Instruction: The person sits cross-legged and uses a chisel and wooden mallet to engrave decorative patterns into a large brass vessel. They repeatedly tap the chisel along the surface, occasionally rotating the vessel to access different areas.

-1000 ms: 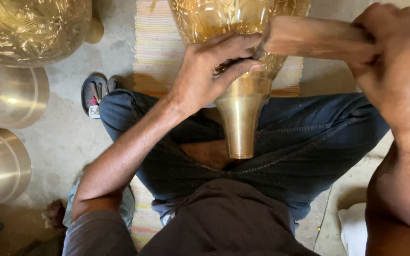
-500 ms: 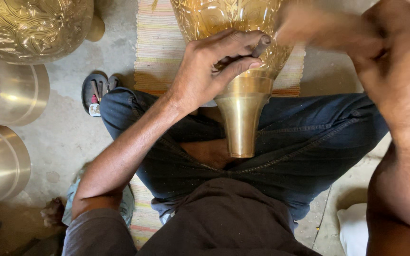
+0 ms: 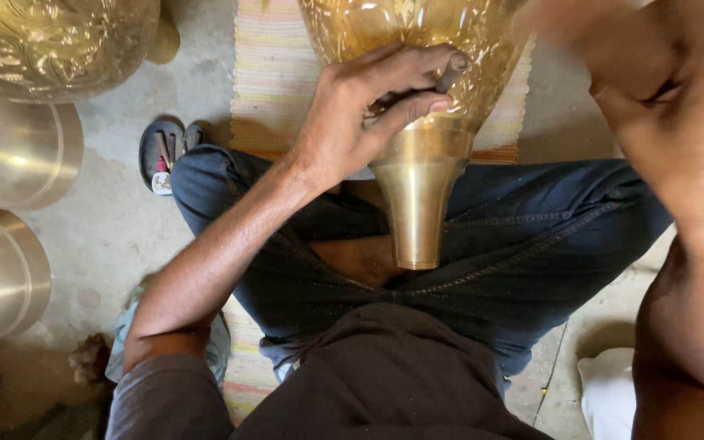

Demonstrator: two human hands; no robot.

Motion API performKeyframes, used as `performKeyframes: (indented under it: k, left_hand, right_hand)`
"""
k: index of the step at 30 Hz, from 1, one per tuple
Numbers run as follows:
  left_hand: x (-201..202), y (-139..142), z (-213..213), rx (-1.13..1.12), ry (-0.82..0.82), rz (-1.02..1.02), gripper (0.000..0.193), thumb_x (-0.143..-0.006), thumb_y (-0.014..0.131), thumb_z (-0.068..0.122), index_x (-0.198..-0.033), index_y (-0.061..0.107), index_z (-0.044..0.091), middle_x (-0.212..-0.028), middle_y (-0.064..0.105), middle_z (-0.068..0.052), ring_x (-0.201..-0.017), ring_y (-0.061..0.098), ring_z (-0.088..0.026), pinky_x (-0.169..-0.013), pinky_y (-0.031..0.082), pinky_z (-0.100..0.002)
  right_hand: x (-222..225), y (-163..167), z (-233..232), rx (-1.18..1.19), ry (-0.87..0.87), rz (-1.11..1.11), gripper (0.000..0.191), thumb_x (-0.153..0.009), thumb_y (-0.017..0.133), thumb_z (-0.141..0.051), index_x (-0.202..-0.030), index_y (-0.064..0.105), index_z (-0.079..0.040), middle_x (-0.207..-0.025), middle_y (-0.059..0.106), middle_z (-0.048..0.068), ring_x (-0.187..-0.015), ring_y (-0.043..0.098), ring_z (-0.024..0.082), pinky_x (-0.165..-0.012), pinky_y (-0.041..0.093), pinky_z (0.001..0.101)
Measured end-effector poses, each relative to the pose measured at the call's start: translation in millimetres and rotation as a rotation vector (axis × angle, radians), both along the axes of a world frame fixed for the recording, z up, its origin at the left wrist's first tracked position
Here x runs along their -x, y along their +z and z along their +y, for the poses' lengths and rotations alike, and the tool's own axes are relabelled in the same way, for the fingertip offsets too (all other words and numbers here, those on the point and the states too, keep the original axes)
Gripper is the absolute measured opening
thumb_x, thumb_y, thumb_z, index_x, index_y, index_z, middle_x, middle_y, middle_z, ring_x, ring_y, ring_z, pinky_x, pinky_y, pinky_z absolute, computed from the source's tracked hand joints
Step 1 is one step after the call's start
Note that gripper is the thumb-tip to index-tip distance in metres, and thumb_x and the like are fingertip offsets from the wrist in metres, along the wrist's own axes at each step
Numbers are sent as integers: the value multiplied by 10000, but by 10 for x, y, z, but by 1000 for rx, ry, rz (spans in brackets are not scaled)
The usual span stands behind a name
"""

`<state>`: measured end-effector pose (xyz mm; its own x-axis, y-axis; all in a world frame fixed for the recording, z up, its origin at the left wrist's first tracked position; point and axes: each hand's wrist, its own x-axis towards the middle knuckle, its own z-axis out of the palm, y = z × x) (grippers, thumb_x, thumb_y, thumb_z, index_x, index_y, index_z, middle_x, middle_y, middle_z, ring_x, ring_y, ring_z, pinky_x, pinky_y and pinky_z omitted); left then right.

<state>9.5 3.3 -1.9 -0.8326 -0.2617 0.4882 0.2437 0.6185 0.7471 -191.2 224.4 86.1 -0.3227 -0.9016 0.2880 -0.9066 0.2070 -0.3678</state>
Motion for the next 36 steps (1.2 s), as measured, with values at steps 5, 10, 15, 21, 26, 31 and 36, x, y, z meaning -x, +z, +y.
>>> performKeyframes:
  k: [5, 10, 15, 21, 26, 31, 36]
  left_hand:
    - [23, 36, 2, -27, -4, -48, 380, -1008, 790, 136, -1358, 655, 78, -1217, 750, -87, -1048, 792, -189, -945, 695, -328]
    - [11, 56, 21, -65, 12, -50, 394, -990, 819, 136, -1343, 651, 81, -1249, 746, -88, -1051, 799, -178, -935, 691, -323]
    - [-8, 81, 17, -98, -14, -53, 393, -997, 801, 110, -1356, 644, 72, -1248, 744, -80, -1067, 796, -186, -932, 699, -314]
    - [-14, 71, 4, -49, -13, -40, 394, -1018, 791, 121, -1378, 633, 78, -1210, 742, -86, -1052, 787, -185, -935, 689, -331]
    - [14, 7, 2, -64, -9, -36, 396, -1003, 792, 155, -1369, 650, 113, -1244, 745, -76, -1056, 792, -179, -942, 699, -327]
    - [9, -18, -2, -71, -6, -51, 388, -1006, 803, 164, -1362, 654, 125, -1215, 761, -47, -1066, 801, -160, -955, 700, -319]
    - [-19, 12, 11, -153, -26, -32, 398, -999, 803, 130, -1364, 647, 102, -1254, 746, -75, -1059, 797, -169, -930, 702, -312]
  right_hand:
    - [52, -42, 36, -22, -46, -41, 164, -995, 749, 36, -1085, 615, 13, -1008, 694, 116, -909, 711, 246, -803, 547, 312]
    - [135, -110, 65, -71, 44, 149, 115, -979, 754, 73, -990, 644, 45, -968, 681, 164, -858, 689, 277, -757, 542, 330]
    - [97, -106, 59, -90, -72, -23, 147, -1064, 736, 3, -965, 628, 7, -960, 699, 137, -856, 707, 254, -780, 550, 331]
    - [14, 64, -32, -127, 0, 434, 186, -963, 846, -15, -1039, 678, 4, -969, 709, 154, -883, 708, 301, -791, 564, 359]
    - [17, 31, -100, -72, -135, -25, 157, -1043, 786, -29, -1108, 645, -9, -976, 711, 131, -875, 722, 263, -747, 548, 334]
    - [97, -40, -27, -110, 30, 229, 203, -900, 805, 35, -1038, 657, 30, -965, 711, 161, -883, 721, 288, -785, 571, 362]
    - [105, -46, 7, -88, 96, 25, 172, -984, 783, 75, -964, 620, 25, -974, 686, 189, -872, 708, 303, -756, 554, 354]
